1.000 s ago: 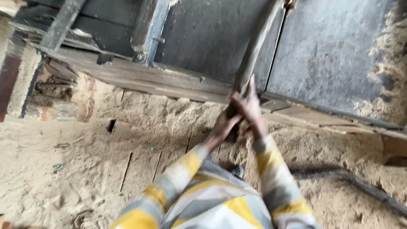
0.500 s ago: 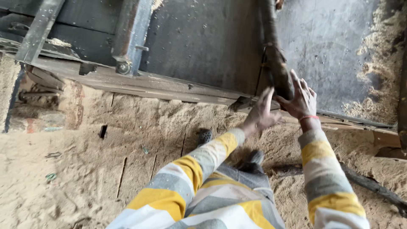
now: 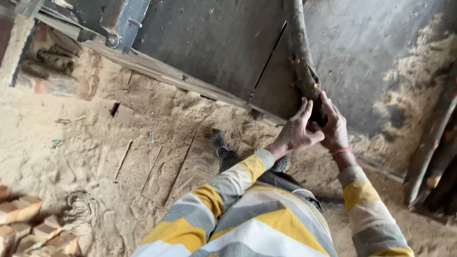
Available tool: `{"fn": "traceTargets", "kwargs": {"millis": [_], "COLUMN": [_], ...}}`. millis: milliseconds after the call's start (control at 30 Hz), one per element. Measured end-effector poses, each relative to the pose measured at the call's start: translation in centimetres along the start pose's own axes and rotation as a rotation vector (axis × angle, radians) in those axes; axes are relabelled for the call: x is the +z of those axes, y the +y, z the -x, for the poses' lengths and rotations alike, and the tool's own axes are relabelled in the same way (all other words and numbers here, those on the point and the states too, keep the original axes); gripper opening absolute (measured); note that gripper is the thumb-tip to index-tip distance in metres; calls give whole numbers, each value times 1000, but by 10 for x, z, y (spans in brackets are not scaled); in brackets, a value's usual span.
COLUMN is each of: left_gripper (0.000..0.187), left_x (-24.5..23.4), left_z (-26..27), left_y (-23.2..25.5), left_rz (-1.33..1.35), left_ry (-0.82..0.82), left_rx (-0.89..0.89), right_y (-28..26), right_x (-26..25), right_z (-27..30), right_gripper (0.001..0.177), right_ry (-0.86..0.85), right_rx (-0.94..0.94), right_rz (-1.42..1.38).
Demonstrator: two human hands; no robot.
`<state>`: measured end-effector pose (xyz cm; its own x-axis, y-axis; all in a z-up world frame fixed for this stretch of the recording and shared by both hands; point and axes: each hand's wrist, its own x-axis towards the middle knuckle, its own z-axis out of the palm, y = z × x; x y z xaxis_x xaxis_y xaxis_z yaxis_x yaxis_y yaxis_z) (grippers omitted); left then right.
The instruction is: The person feeds a large log into a bandsaw, guiding it with both hands to cut it into smaller pieces. The person repeatedly positions and pushes the log through the saw blade, then removes the cut sections.
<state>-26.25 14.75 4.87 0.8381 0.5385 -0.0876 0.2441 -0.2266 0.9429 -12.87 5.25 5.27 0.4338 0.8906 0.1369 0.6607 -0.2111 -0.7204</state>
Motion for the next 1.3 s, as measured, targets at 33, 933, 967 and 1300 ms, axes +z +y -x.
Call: {"fn": "traceTargets", "kwargs": {"millis": [33, 933, 967, 1300], "left_gripper": [110, 74, 74, 69], "left_x": [4, 77, 75, 90], "left_z": [-5, -54, -72, -177], "left_y": [1, 3, 0, 10], "left_rz": [-21, 1123, 1036, 761], "left_ry": [24, 129, 145, 122], "left_rx": [25, -472, -501, -98], "right_y": [7, 67, 79, 192], "right_x": [-2, -18, -41, -174], "right_z": [-3, -31, -40, 61], "right_gripper": [95, 65, 46, 88], "right_ry": [14, 334, 286, 180], "right_rx": [-5, 330, 377, 676], "right_rz": [-16, -434, -400, 582]}}
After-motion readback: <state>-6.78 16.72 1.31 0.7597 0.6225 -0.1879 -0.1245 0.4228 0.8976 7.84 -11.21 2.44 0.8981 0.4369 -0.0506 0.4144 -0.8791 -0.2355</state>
